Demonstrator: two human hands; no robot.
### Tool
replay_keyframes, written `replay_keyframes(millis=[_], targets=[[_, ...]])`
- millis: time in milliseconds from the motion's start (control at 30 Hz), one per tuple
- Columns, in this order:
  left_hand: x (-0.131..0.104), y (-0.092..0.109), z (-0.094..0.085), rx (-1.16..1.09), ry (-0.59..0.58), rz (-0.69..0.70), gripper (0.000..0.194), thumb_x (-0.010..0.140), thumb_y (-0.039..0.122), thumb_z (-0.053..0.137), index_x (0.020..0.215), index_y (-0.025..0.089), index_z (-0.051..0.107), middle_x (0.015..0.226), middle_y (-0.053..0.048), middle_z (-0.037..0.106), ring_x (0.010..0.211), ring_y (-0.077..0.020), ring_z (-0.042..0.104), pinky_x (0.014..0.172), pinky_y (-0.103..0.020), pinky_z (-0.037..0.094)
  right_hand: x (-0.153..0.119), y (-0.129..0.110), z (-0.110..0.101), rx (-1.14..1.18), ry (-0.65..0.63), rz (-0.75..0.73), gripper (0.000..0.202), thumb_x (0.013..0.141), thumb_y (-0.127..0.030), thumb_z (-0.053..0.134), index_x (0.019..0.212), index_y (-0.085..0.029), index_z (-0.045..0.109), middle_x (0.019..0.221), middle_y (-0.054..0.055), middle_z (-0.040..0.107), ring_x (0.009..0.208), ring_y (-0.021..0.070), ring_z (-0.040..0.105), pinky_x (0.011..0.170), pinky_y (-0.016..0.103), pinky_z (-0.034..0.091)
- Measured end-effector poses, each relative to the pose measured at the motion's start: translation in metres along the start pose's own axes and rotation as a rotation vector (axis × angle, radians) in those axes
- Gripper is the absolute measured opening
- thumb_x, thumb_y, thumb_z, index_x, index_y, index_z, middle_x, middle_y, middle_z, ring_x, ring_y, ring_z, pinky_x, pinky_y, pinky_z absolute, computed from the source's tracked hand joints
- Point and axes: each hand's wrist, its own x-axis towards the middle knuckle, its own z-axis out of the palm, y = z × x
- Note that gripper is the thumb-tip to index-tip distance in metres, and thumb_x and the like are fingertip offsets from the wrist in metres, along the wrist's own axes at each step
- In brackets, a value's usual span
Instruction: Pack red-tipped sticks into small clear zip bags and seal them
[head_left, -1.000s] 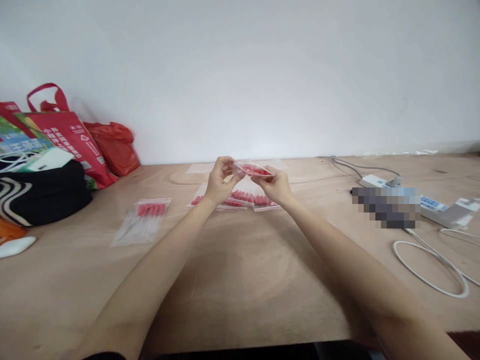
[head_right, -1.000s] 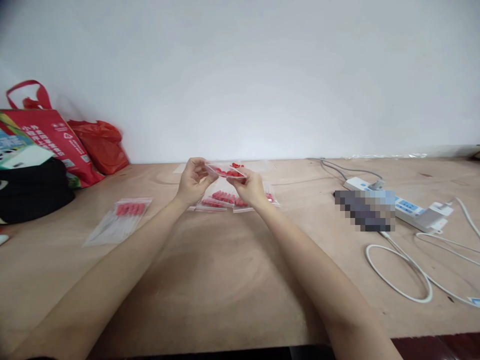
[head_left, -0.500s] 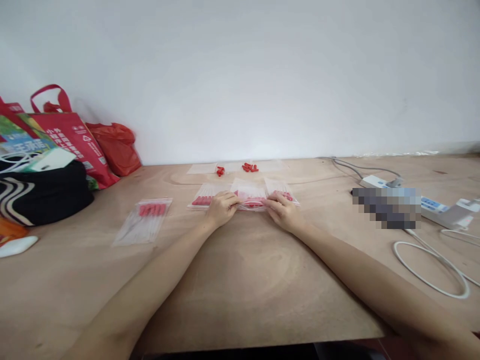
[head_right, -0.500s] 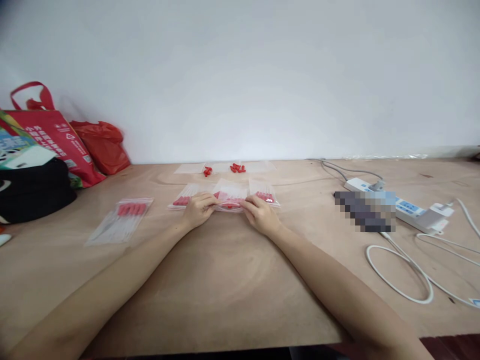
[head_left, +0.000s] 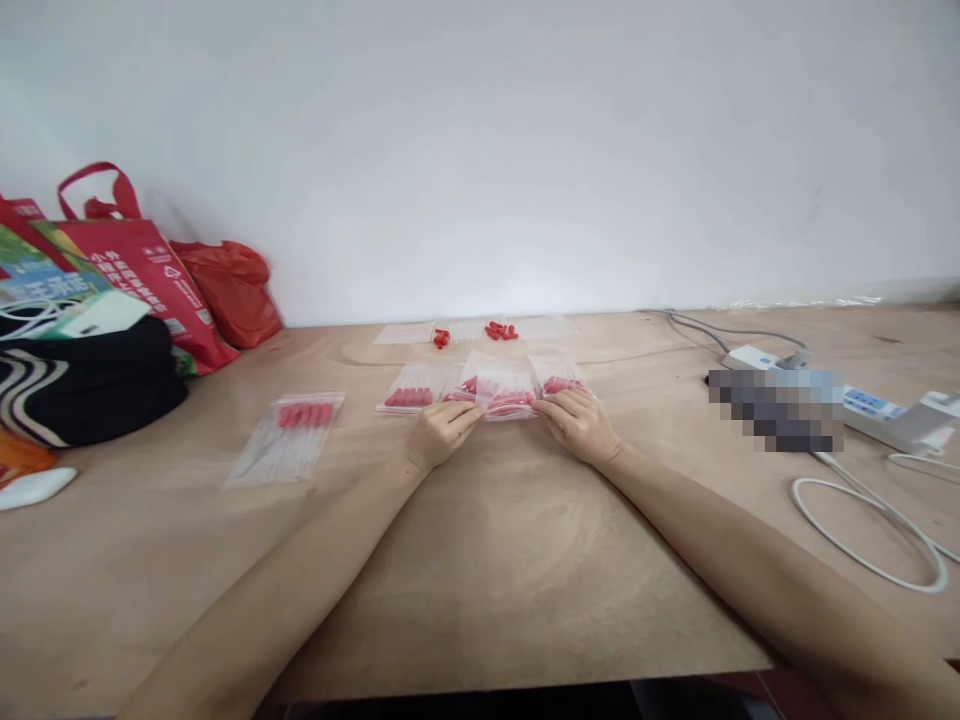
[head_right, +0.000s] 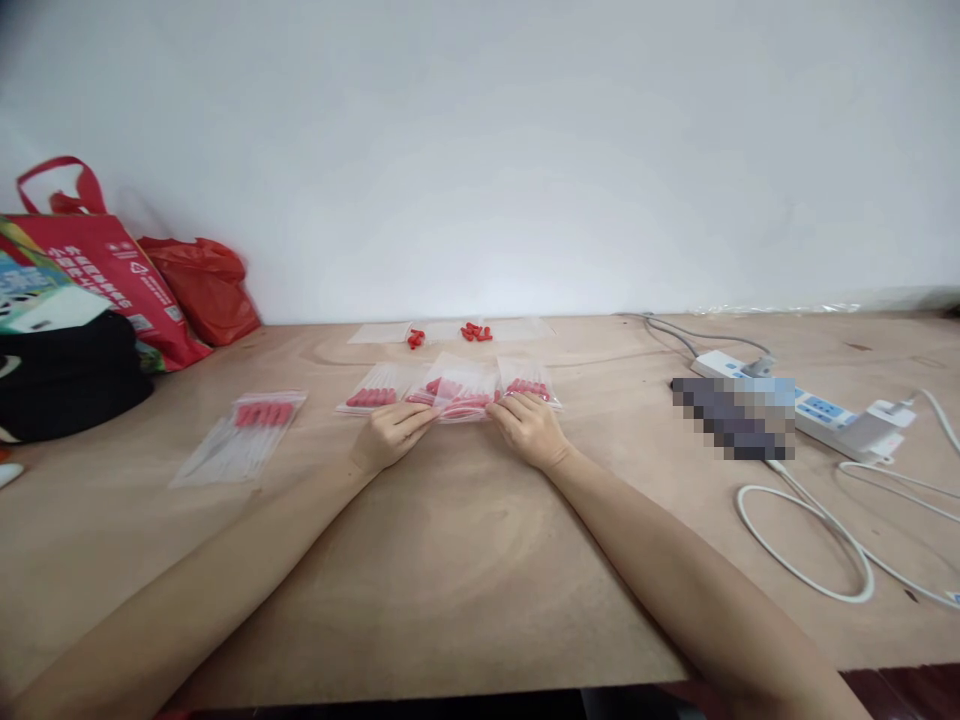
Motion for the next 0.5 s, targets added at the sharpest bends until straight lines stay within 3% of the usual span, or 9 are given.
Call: replay_keyframes(millis=[267, 500], targets=[[0.0036, -0.0006, -0.0065, -0.024, 0.022, 0.020, 0.021, 0.081, 0.011, 0.045, 0.095, 0.018, 0.059, 0.089, -0.006, 0.066, 0.079, -0.0135, 0.062, 0.069, -0.023, 0.049, 0.0001, 0.0074, -0.0006, -0.056, 0.017, -0.108, 0.018, 0.082, -0.011, 0.042, 0.085, -0.016, 0.059, 0.078, 0.004, 0.063, 0.072, 0.0124, 0.053, 0.067, 0.027, 0.037], [0.0067, 0.0012, -0.0046, 0.012, 0.079, 0.030, 0.016, 0.078, 0.010, 0.049, 0.088, 0.017, 0.060, 0.083, -0.004, 0.067, 0.072, -0.0134, 0.063, 0.062, -0.023, 0.049, 0.0001, 0.0051, -0.0006, -0.150, 0.002, -0.086, 0.020, 0.083, -0.013, 0.041, 0.080, -0.019, 0.060, 0.075, 0.002, 0.063, 0.075, 0.0111, 0.052, 0.068, 0.028, 0.030]])
